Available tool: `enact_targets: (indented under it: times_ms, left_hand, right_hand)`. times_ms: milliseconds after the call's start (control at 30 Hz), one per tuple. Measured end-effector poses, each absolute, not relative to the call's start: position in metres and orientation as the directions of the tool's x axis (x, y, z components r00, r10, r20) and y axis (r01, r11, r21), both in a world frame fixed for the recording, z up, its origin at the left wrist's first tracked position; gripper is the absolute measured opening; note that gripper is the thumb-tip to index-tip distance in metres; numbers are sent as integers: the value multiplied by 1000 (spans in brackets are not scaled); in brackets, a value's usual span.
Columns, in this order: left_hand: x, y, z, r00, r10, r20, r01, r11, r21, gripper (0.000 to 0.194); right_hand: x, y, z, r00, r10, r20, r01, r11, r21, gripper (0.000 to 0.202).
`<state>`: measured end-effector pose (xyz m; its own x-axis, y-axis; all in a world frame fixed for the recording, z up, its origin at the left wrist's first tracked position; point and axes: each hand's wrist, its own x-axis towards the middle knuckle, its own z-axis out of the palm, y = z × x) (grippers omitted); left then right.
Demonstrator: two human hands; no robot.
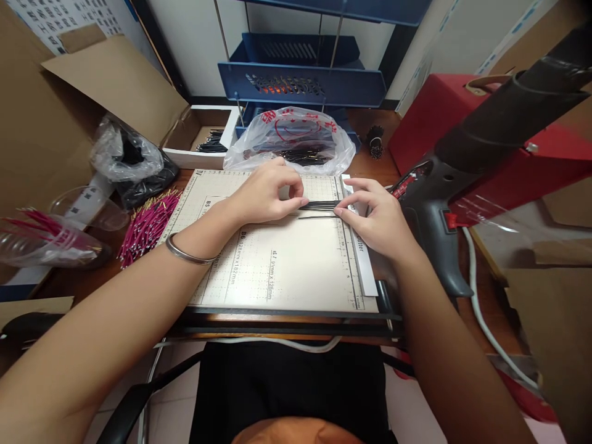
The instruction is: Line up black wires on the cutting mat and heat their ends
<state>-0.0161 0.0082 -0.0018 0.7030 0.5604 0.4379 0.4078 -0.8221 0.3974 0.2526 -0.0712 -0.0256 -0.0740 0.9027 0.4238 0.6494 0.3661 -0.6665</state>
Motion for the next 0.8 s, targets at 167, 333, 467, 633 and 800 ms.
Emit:
enact_targets:
  times_ms: [167, 333, 467, 633, 800]
  left_hand:
    - [-15, 7, -1, 702, 567, 432, 401, -815, 419, 30]
    - [-15, 5, 0, 699, 572, 429, 400, -810, 429, 26]
    - [-15, 5, -1, 700, 567, 435, 399, -815, 421, 25]
    - [-14, 3, 1, 699, 546, 462, 376, -830, 412, 31]
    - [-11, 3, 1, 715, 507, 481, 334, -853, 401, 34]
  right_hand:
    - [253, -69, -27, -44, 905, 424, 647, 349, -678, 2]
    - [253, -72, -22, -105, 906, 410, 642, 376, -668, 1]
    - [254, -75, -20, -158, 913, 375, 658, 381, -649, 3]
    - [253, -74, -21, -194, 887, 418, 624, 441, -645, 7]
    - [252, -71, -25, -155, 837, 524, 591, 504, -630, 6]
